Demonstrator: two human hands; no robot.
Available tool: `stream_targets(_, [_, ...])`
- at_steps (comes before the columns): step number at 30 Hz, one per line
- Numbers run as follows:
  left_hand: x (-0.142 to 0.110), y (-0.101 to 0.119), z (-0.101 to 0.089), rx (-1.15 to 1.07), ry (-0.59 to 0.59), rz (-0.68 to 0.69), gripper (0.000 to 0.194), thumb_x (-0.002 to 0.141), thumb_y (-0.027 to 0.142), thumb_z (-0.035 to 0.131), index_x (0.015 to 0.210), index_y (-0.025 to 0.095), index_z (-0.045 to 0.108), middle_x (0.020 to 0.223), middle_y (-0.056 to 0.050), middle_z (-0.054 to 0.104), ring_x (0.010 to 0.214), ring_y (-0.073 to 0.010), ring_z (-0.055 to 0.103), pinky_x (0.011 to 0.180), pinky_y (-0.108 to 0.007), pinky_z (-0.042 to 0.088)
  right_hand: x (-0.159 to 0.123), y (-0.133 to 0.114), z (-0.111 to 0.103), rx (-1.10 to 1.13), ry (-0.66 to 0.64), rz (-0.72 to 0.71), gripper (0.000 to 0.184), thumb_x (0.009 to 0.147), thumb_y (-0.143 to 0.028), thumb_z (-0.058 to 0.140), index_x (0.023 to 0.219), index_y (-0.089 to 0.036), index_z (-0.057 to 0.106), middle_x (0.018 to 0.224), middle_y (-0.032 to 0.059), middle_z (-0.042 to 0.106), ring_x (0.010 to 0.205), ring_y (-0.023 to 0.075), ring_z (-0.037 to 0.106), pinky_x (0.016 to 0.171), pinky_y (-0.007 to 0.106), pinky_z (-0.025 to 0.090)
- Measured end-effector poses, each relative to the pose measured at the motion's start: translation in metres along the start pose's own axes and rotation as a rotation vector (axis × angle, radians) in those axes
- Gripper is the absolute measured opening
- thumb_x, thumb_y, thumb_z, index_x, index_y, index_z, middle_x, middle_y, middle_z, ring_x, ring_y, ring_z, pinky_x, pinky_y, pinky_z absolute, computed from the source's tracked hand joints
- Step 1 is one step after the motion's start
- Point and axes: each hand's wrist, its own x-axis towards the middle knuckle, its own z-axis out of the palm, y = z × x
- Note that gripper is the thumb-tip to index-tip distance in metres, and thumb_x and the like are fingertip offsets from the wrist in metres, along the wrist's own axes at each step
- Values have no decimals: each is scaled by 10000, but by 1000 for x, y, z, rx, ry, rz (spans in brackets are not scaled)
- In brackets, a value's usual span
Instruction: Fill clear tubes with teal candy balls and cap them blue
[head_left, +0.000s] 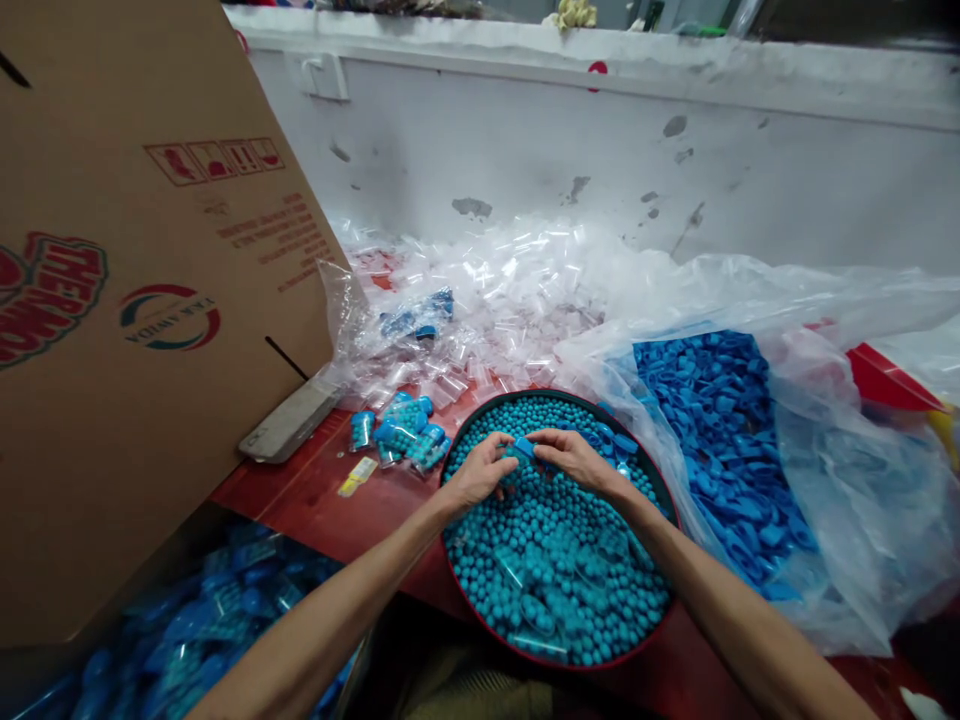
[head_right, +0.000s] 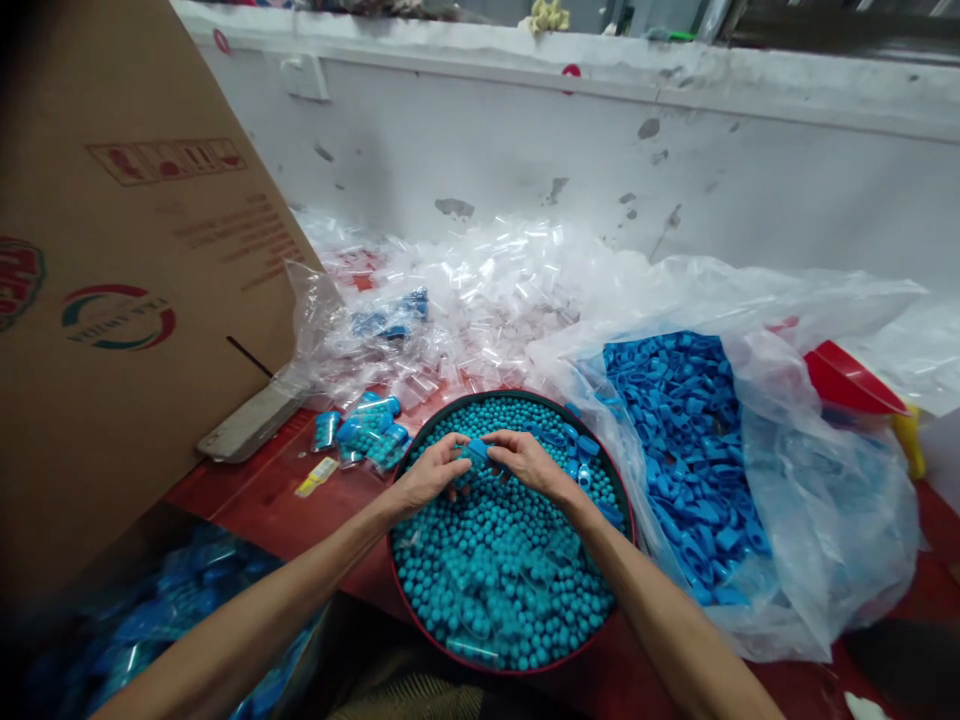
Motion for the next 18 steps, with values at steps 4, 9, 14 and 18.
stream_targets(4, [-4, 3, 5, -23, 8, 14, 332, 729, 278, 501, 1018, 176, 374, 727, 23, 521, 433, -63, 515, 310, -132, 338, -1, -2, 13, -105, 155, -20, 262, 744, -319, 513, 915, -152, 621, 567, -30, 511, 471, 87, 471, 424, 197, 373])
stream_targets(9, [-10, 6, 10, -41, 63, 14, 407, 741, 261, 488, 1116, 185, 349, 685, 42, 489, 378, -43, 469, 298, -135, 303, -13, -2, 21, -265, 251, -104, 263, 777, -306, 473, 915, -160, 642, 582, -11, 555, 491, 95, 485, 478, 209, 398])
stream_targets(14, [-16, 12, 17, -57, 120, 9, 297, 737, 287, 489, 1007, 188, 412, 621, 63, 452, 345, -28, 402, 296, -139, 284, -26, -5, 26, -479, 196, -283, 285, 788, -277, 467, 1022, -183, 599, 727, 20, 609, 645, 136, 537, 650, 262, 431])
stream_targets(18, [-18, 13, 23, -83, 156, -20, 288, 718, 293, 503, 975, 196, 417, 548, 80, 409, 335, -36, 387, 295, -140, 262, -31, -6, 26, -610, 168, -356, 303, 781, -257, 480, 1060, -183, 572, 790, 47, 589, 719, 157, 520, 701, 292, 418])
